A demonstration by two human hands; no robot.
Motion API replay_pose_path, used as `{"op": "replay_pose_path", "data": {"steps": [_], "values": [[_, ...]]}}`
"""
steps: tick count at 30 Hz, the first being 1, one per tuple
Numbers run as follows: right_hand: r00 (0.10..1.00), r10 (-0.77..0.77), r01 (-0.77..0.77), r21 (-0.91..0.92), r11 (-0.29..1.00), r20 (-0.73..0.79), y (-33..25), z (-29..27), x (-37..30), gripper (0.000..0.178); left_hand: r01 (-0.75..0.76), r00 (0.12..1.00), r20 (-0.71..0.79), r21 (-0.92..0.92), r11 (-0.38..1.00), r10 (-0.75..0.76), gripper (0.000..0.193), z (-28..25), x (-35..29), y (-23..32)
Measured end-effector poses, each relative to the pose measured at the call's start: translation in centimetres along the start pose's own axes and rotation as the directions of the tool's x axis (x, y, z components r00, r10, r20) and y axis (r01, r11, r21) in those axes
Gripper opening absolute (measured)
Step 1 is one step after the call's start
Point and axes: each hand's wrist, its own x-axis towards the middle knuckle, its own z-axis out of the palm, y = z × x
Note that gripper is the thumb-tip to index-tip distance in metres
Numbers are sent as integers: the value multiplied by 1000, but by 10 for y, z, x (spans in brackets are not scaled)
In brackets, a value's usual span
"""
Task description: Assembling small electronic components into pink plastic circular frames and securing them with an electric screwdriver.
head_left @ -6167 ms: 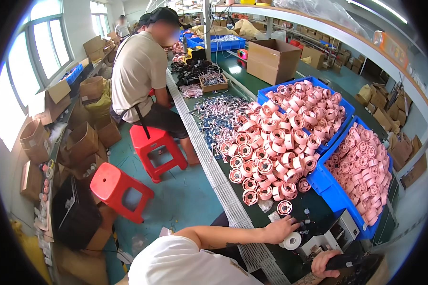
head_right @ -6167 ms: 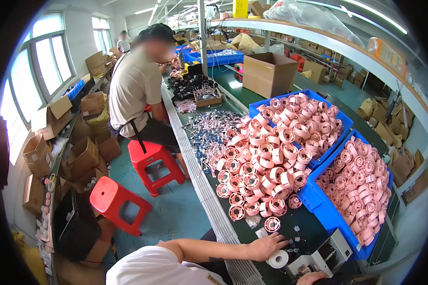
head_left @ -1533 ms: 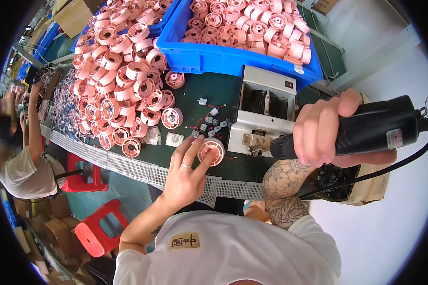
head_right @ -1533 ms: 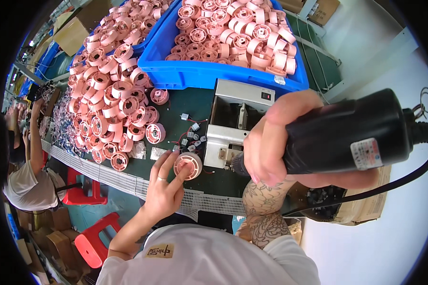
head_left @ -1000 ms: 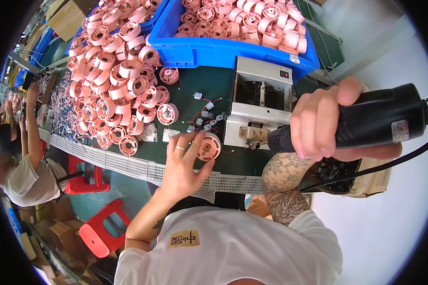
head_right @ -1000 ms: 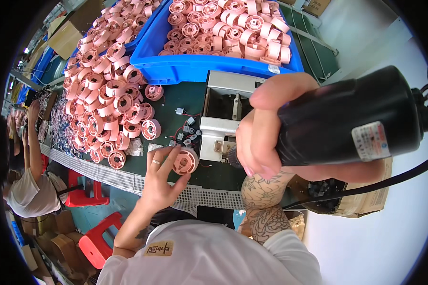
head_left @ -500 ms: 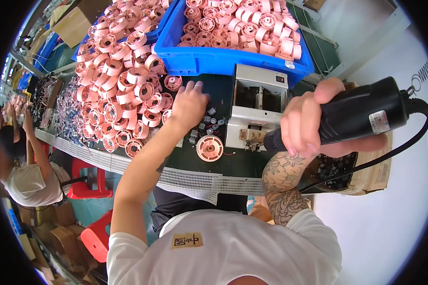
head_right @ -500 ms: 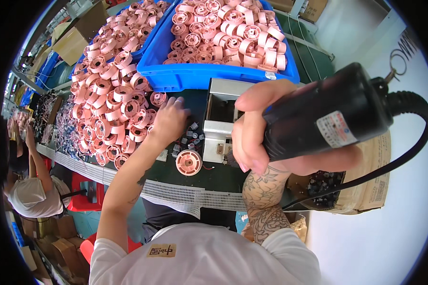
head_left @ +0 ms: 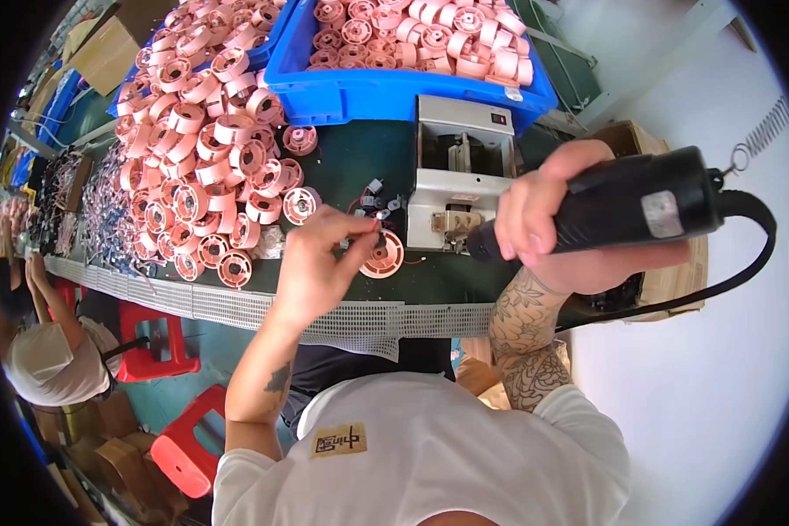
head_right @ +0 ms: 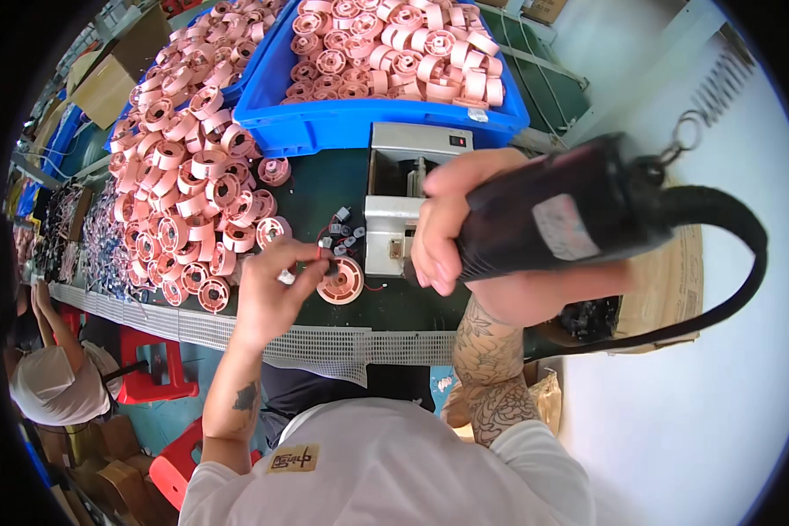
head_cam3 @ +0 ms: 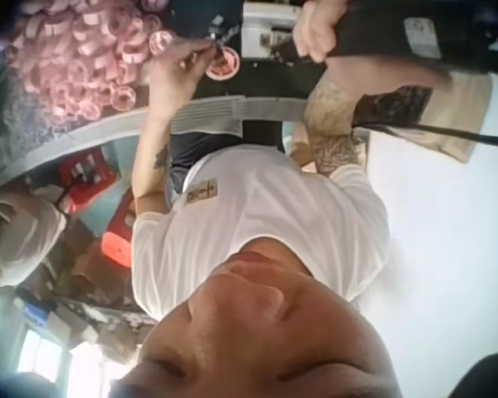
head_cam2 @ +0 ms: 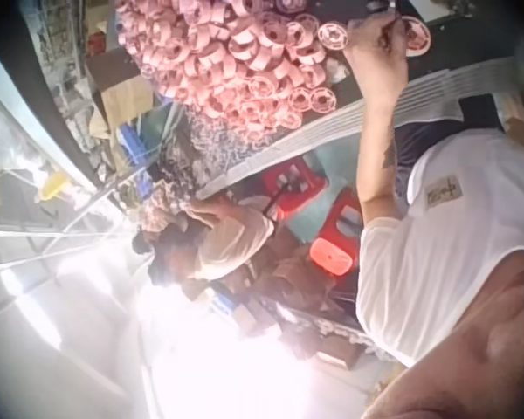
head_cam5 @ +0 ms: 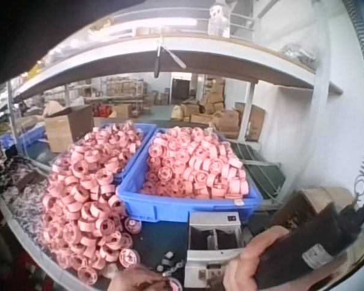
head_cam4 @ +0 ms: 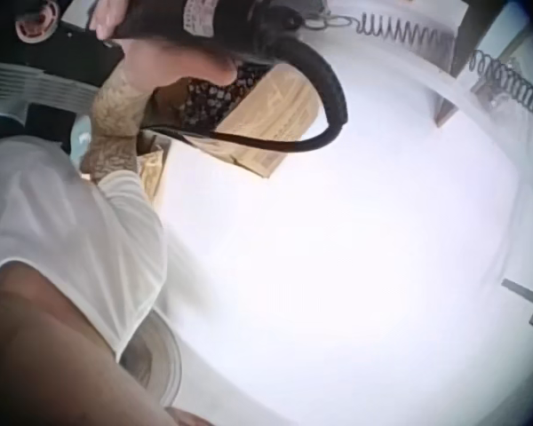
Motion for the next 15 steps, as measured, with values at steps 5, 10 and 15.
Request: {"op": "replay_pose_path", "data": {"steps": [5,10,15], "values": [[995,-52,30,-243,970,-84,14,-7,-28,107,-142,988,-51,86,986,147,15,18,-14,-4],[974,-97,30,-308,951,-206,26,-12,-43,109,-27,999,-31,64,998,29,16,23,-16,-16],[968,-93,9,-339,941,-233,34,-17,-48,109,40,995,-88,1,999,-40,23,28,-18,-19]]}}
